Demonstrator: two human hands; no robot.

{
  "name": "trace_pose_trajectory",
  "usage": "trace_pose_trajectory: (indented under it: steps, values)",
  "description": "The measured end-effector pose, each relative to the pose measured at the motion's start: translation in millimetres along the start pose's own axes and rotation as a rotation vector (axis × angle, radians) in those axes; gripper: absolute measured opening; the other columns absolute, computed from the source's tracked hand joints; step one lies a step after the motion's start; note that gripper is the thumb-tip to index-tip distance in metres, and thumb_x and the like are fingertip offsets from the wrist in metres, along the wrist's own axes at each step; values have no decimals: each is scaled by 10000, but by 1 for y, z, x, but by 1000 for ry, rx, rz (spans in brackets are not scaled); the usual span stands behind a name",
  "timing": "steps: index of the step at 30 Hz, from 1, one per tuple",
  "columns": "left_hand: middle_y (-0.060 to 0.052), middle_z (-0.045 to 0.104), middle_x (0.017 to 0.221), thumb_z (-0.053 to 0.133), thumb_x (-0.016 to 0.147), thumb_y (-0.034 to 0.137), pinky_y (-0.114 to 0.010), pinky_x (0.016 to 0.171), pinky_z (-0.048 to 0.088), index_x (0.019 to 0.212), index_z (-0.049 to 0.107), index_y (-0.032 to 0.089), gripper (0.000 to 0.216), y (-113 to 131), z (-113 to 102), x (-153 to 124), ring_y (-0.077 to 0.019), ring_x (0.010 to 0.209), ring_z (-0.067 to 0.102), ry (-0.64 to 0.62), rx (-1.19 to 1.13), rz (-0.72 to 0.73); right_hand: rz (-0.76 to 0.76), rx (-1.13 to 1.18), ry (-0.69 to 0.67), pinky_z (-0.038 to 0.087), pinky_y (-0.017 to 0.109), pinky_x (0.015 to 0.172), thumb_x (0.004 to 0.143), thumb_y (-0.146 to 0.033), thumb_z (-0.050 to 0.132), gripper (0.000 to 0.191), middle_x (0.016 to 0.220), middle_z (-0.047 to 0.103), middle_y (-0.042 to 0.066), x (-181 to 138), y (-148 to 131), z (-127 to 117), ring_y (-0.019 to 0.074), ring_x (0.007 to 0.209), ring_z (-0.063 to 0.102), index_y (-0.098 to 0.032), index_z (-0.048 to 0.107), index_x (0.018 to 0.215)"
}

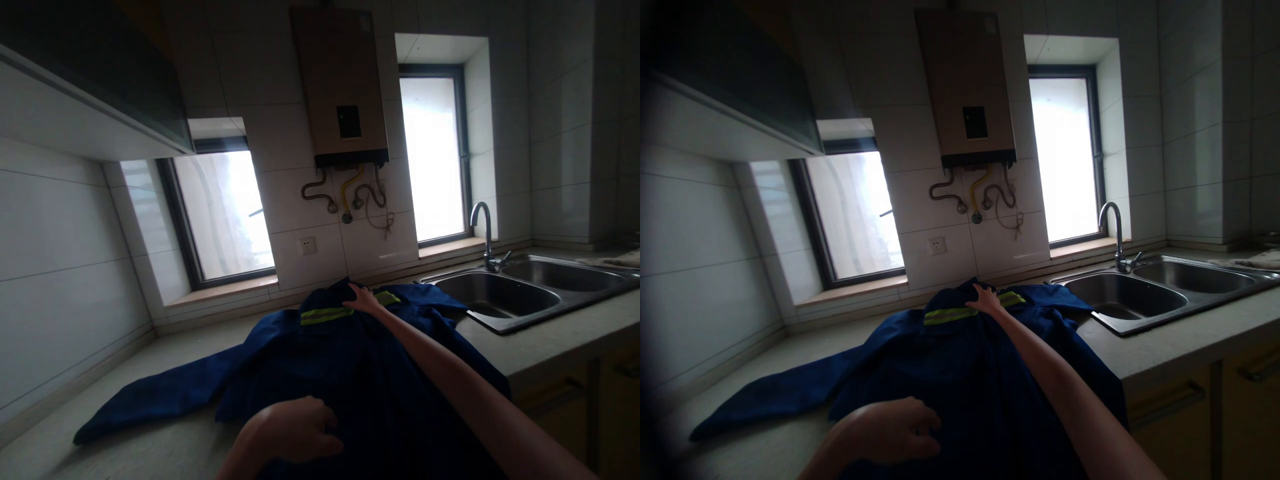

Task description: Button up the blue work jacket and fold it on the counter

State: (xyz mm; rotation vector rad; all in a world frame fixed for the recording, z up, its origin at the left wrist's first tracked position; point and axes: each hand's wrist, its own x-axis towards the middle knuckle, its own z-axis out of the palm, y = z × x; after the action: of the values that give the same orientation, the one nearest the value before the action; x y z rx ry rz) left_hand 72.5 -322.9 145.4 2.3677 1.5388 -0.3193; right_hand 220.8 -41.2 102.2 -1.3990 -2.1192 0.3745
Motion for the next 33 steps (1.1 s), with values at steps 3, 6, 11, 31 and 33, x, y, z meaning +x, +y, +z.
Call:
trace_pose_trajectory:
  steps: [3, 6, 11, 31, 33]
  values:
    - [-29, 716, 756, 484, 791, 406, -237, 458, 314, 923, 722, 226, 327, -5, -2, -3, -178, 607, 620, 0, -14, -15, 13, -34, -46, 396, 399, 913, 776, -199, 608, 713, 1309, 468, 202, 6, -7, 15, 328, 1164, 476, -142, 317, 1424]
    - [-14, 706, 736, 496, 787, 402, -227, 475, 338, 914, 723, 226, 313, -12, -4, -6, -158, 599, 605, 35, -58, 1, -46, -32, -10, 358, 340, 961, 767, -36, 483, 627, 1298, 492, 177, 3, -17, 12, 275, 1197, 451, -97, 390, 1383]
    - [-38, 709, 821, 461, 830, 384, -240, 601, 426, 934, 703, 192, 326, -33, -8, -1, -173, 696, 625, 301, -229, 41, -276, -52, 112, 346, 300, 950, 728, 12, 412, 579, 1157, 579, 101, -43, -29, -24, 219, 1133, 463, -165, 548, 1263]
    - [-88, 691, 833, 457, 743, 443, -253, 485, 465, 1045, 617, 81, 498, -97, 13, 53, -211, 671, 647, 631, -656, -194, -200, 302, -206, 429, 173, 505, 806, -369, 553, 297, 705, 657, 19, -87, 23, -51, 114, 583, 586, -128, 703, 895]
    - [-92, 694, 828, 457, 745, 439, -257, 483, 461, 1041, 623, 81, 493, -96, 13, 51, -219, 674, 647, 620, -642, -157, -80, 215, -122, 428, 184, 502, 753, -310, 613, 223, 635, 636, 18, -60, 15, -29, 128, 576, 585, -114, 701, 814]
